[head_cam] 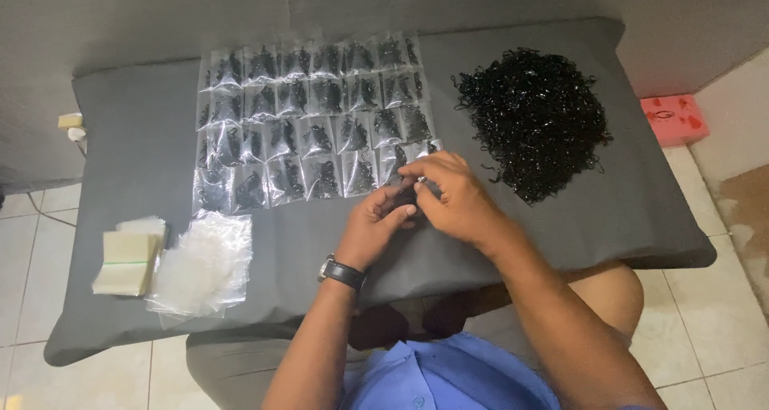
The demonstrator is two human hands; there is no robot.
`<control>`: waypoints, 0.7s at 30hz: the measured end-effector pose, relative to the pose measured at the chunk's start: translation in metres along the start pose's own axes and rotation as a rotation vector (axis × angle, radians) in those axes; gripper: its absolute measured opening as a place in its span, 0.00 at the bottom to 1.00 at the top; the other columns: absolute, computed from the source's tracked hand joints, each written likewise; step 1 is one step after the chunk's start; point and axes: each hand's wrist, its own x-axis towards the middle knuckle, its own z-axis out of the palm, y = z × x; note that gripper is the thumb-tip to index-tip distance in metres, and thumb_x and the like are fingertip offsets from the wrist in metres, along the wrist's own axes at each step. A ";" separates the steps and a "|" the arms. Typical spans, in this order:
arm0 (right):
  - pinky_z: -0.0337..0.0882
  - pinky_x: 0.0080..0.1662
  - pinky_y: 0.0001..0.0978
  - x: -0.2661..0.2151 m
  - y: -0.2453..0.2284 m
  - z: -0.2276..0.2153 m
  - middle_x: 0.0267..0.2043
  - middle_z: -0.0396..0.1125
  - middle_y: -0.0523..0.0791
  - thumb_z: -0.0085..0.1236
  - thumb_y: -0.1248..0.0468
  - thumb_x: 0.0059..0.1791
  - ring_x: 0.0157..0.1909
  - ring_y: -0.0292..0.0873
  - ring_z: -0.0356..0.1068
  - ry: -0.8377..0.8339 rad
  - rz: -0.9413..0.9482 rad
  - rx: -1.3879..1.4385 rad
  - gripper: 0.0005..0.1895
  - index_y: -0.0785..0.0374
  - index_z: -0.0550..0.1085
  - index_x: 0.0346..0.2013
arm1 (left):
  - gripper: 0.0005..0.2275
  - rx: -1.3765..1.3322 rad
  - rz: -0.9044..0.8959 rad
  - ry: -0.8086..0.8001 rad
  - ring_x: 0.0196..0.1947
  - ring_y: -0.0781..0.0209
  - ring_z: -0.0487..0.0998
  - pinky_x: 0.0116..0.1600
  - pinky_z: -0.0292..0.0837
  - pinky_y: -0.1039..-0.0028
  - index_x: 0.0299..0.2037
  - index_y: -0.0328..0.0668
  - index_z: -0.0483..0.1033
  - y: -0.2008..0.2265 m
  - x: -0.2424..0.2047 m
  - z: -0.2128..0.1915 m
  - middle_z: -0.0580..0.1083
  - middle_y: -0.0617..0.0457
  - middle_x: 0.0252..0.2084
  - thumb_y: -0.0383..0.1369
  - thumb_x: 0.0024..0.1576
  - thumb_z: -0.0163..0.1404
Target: Packing small black items into individual pockets of a plastic organizer sheet.
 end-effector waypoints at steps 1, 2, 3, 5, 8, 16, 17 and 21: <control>0.67 0.53 0.50 0.000 0.001 0.000 0.36 0.75 0.50 0.52 0.77 0.47 0.48 0.56 0.74 0.000 0.000 -0.001 0.14 0.65 0.79 0.44 | 0.15 -0.001 0.000 0.000 0.47 0.45 0.81 0.48 0.82 0.59 0.52 0.34 0.77 -0.001 0.000 0.001 0.79 0.37 0.49 0.28 0.56 0.59; 0.67 0.53 0.49 0.000 0.001 0.000 0.35 0.75 0.50 0.52 0.78 0.47 0.47 0.56 0.74 0.029 -0.006 -0.003 0.15 0.65 0.79 0.44 | 0.14 0.010 0.000 0.002 0.47 0.45 0.81 0.48 0.82 0.59 0.52 0.35 0.77 -0.001 0.001 0.002 0.79 0.37 0.48 0.28 0.56 0.59; 0.68 0.53 0.48 0.001 0.002 0.002 0.35 0.75 0.49 0.52 0.78 0.46 0.46 0.55 0.74 0.056 -0.014 -0.001 0.15 0.64 0.79 0.44 | 0.14 0.020 -0.001 0.010 0.47 0.44 0.82 0.48 0.82 0.59 0.51 0.36 0.77 -0.002 0.001 0.002 0.79 0.37 0.48 0.28 0.56 0.59; 0.69 0.53 0.46 -0.001 0.010 0.005 0.36 0.75 0.48 0.53 0.78 0.47 0.47 0.54 0.74 0.089 -0.017 0.006 0.15 0.63 0.79 0.45 | 0.14 0.005 0.006 0.008 0.47 0.44 0.81 0.48 0.82 0.59 0.52 0.36 0.77 -0.010 0.004 0.001 0.79 0.37 0.48 0.28 0.56 0.59; 0.70 0.52 0.46 0.001 0.008 0.005 0.37 0.75 0.48 0.53 0.79 0.46 0.46 0.54 0.74 0.105 -0.037 0.035 0.16 0.63 0.79 0.45 | 0.14 -0.008 0.016 -0.003 0.47 0.43 0.81 0.48 0.82 0.57 0.52 0.34 0.76 -0.016 0.005 -0.001 0.78 0.35 0.49 0.27 0.56 0.58; 0.69 0.51 0.46 0.001 0.009 0.005 0.34 0.75 0.47 0.54 0.78 0.46 0.45 0.53 0.74 0.087 -0.041 -0.008 0.16 0.63 0.80 0.44 | 0.14 -0.003 0.020 0.004 0.47 0.43 0.81 0.47 0.83 0.59 0.52 0.34 0.77 -0.017 0.005 -0.001 0.79 0.36 0.49 0.27 0.56 0.58; 0.69 0.51 0.45 0.003 0.005 0.003 0.35 0.75 0.47 0.54 0.78 0.46 0.45 0.53 0.74 0.091 -0.036 0.008 0.15 0.63 0.80 0.44 | 0.13 0.003 0.029 0.000 0.47 0.43 0.81 0.47 0.83 0.59 0.51 0.35 0.77 -0.020 0.007 -0.002 0.79 0.36 0.49 0.27 0.56 0.58; 0.69 0.52 0.49 0.008 -0.012 0.002 0.39 0.76 0.51 0.53 0.80 0.46 0.47 0.57 0.74 0.028 -0.022 0.090 0.16 0.66 0.79 0.46 | 0.14 0.016 0.032 -0.014 0.48 0.43 0.81 0.48 0.82 0.58 0.52 0.34 0.76 -0.015 0.006 -0.001 0.78 0.36 0.50 0.26 0.57 0.57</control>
